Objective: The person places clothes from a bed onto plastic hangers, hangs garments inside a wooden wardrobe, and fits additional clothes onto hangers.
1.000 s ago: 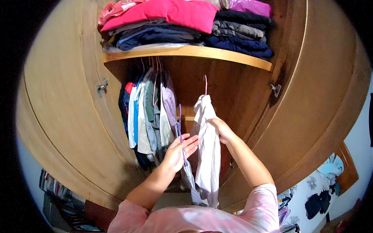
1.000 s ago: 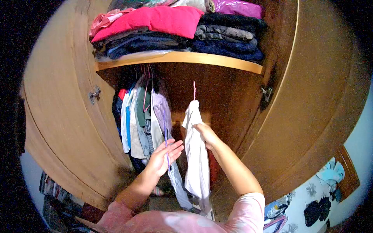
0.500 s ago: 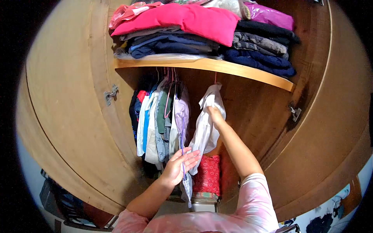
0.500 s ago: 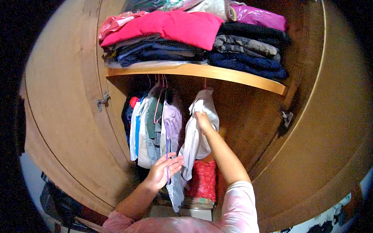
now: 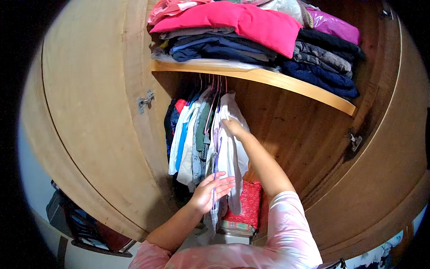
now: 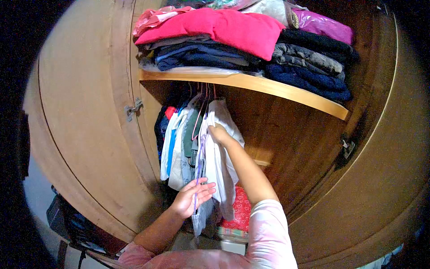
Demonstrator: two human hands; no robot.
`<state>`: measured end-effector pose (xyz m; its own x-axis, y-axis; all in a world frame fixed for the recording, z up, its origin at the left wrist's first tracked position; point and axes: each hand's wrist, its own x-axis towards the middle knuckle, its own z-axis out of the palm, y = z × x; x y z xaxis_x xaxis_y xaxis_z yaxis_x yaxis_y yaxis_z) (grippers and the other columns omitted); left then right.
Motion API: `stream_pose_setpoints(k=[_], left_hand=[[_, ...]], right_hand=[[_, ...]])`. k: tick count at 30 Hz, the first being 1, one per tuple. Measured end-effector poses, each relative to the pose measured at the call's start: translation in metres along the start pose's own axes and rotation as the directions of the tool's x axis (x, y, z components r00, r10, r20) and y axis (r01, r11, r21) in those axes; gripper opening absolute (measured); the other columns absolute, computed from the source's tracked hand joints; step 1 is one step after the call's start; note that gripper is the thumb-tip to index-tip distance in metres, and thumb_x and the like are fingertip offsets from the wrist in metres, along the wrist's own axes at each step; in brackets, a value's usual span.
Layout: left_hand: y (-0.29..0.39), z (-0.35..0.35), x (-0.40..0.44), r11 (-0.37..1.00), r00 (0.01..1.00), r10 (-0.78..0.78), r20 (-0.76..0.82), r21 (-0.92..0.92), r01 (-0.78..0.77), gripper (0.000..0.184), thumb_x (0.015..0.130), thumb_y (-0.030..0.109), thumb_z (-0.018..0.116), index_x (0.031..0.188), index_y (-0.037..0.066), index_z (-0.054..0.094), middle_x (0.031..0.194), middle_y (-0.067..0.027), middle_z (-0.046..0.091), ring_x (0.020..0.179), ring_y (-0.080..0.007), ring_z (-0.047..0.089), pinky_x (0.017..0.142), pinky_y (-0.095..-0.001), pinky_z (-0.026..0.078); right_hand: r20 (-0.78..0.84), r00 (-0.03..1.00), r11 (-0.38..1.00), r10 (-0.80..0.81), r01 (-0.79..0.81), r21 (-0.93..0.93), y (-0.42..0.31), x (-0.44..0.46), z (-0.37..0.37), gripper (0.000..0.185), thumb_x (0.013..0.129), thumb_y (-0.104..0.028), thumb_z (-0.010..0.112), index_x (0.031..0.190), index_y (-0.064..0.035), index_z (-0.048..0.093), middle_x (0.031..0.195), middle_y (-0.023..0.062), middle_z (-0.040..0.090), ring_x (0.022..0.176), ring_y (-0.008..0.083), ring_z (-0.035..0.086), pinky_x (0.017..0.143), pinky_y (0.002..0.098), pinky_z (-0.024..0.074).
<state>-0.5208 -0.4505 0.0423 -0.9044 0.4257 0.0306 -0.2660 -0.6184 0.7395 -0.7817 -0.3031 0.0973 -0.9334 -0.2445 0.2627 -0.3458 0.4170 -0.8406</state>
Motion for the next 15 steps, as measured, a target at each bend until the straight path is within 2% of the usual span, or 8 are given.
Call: stream_pose_setpoints(k=[5, 6, 7, 9, 10, 11, 13, 15], left_hand=[[-0.002, -0.006, -0.010, 1.000, 1.000, 0.022, 0.008, -0.021, -0.022, 0.035, 0.097, 0.017, 0.040, 0.128, 0.003, 0.037, 0.126, -0.0207, 0.051, 0.115, -0.0297, 0.054, 0.094, -0.0383, 0.045], [-0.001, -0.007, -0.013, 1.000, 1.000, 0.021, 0.002, -0.019, -0.021, 0.034, 0.097, 0.016, 0.040, 0.128, 0.003, 0.037, 0.126, -0.0208, 0.051, 0.115, -0.0300, 0.053, 0.094, -0.0385, 0.045], [0.000, -0.008, -0.016, 0.999, 1.000, 0.030, 0.008, -0.028, -0.030, 0.034, 0.097, 0.016, 0.040, 0.128, 0.003, 0.037, 0.126, -0.0210, 0.051, 0.115, -0.0302, 0.053, 0.094, -0.0387, 0.045], [0.001, -0.008, -0.022, 0.998, 0.999, 0.044, 0.017, -0.051, -0.043, 0.033, 0.096, 0.015, 0.040, 0.127, 0.003, 0.038, 0.125, -0.0214, 0.051, 0.116, -0.0306, 0.053, 0.095, -0.0391, 0.045], [0.001, -0.008, -0.026, 0.997, 0.999, 0.042, 0.009, -0.070, -0.042, 0.031, 0.096, 0.013, 0.040, 0.125, 0.003, 0.038, 0.126, -0.0219, 0.051, 0.116, -0.0310, 0.053, 0.095, -0.0394, 0.045], [0.003, -0.003, -0.031, 0.996, 0.999, 0.037, -0.012, -0.076, -0.038, 0.031, 0.095, 0.011, 0.041, 0.125, 0.002, 0.037, 0.127, -0.0225, 0.049, 0.117, -0.0315, 0.051, 0.098, -0.0398, 0.043], [-0.001, -0.005, -0.033, 0.995, 0.997, 0.064, 0.031, -0.083, -0.062, 0.031, 0.095, 0.011, 0.041, 0.124, 0.002, 0.037, 0.129, -0.0229, 0.048, 0.119, -0.0312, 0.049, 0.101, -0.0393, 0.040], [-0.006, -0.006, -0.034, 0.997, 0.997, 0.072, 0.043, -0.011, -0.071, 0.033, 0.095, 0.011, 0.041, 0.126, 0.001, 0.035, 0.132, -0.0204, 0.047, 0.121, -0.0279, 0.048, 0.102, -0.0363, 0.037]], right_hand=[[-0.095, 0.995, 0.984, -0.022, 0.005, -0.180, 0.013, 0.016, 0.014, 0.047, 0.091, -0.037, 0.048, 0.117, 0.0002, 0.056, 0.106, 0.0149, 0.063, 0.094, 0.0243, 0.058, 0.083, 0.0342, 0.0448], [-0.101, 0.992, 0.991, -0.069, 0.056, -0.125, 0.009, 0.013, 0.015, 0.050, 0.089, -0.039, 0.048, 0.117, 0.0019, 0.055, 0.110, 0.0263, 0.060, 0.103, 0.0377, 0.058, 0.090, 0.0395, 0.0437], [-0.019, 0.999, 0.989, -0.044, 0.041, -0.144, 0.006, 0.000, 0.005, 0.060, 0.089, -0.045, 0.049, 0.127, 0.0003, 0.048, 0.116, 0.0270, 0.057, 0.112, 0.0392, 0.052, 0.095, 0.0395, 0.0408], [-0.195, 0.971, 0.917, -0.138, 0.051, -0.395, 0.011, -0.015, 0.005, 0.068, 0.088, -0.049, 0.050, 0.135, -0.0013, 0.038, 0.125, 0.0283, 0.049, 0.120, 0.0407, 0.045, 0.100, 0.0394, 0.0369], [-0.232, 0.970, 0.915, -0.073, -0.027, -0.402, 0.006, -0.031, 0.002, 0.076, 0.087, -0.053, 0.050, 0.140, -0.0028, 0.031, 0.132, 0.0296, 0.041, 0.122, 0.0418, 0.041, 0.102, 0.0397, 0.0341], [-0.242, 0.964, 0.918, -0.108, 0.003, -0.397, 0.001, -0.048, -0.002, 0.070, 0.088, -0.050, 0.051, 0.137, -0.0021, 0.036, 0.134, 0.0306, 0.037, 0.120, 0.0418, 0.043, 0.101, 0.0409, 0.0359], [-0.250, 0.954, 0.956, -0.166, 0.093, -0.279, -0.008, -0.095, -0.005, 0.061, 0.089, -0.044, 0.053, 0.131, -0.0006, 0.042, 0.126, 0.0272, 0.046, 0.117, 0.0376, 0.047, 0.098, 0.0386, 0.0387], [-0.142, 0.985, 0.990, -0.095, 0.079, -0.115, -0.023, -0.151, -0.004, 0.055, 0.090, -0.040, 0.054, 0.127, -0.0001, 0.045, 0.122, 0.0247, 0.050, 0.114, 0.0332, 0.050, 0.096, 0.0364, 0.0398]])
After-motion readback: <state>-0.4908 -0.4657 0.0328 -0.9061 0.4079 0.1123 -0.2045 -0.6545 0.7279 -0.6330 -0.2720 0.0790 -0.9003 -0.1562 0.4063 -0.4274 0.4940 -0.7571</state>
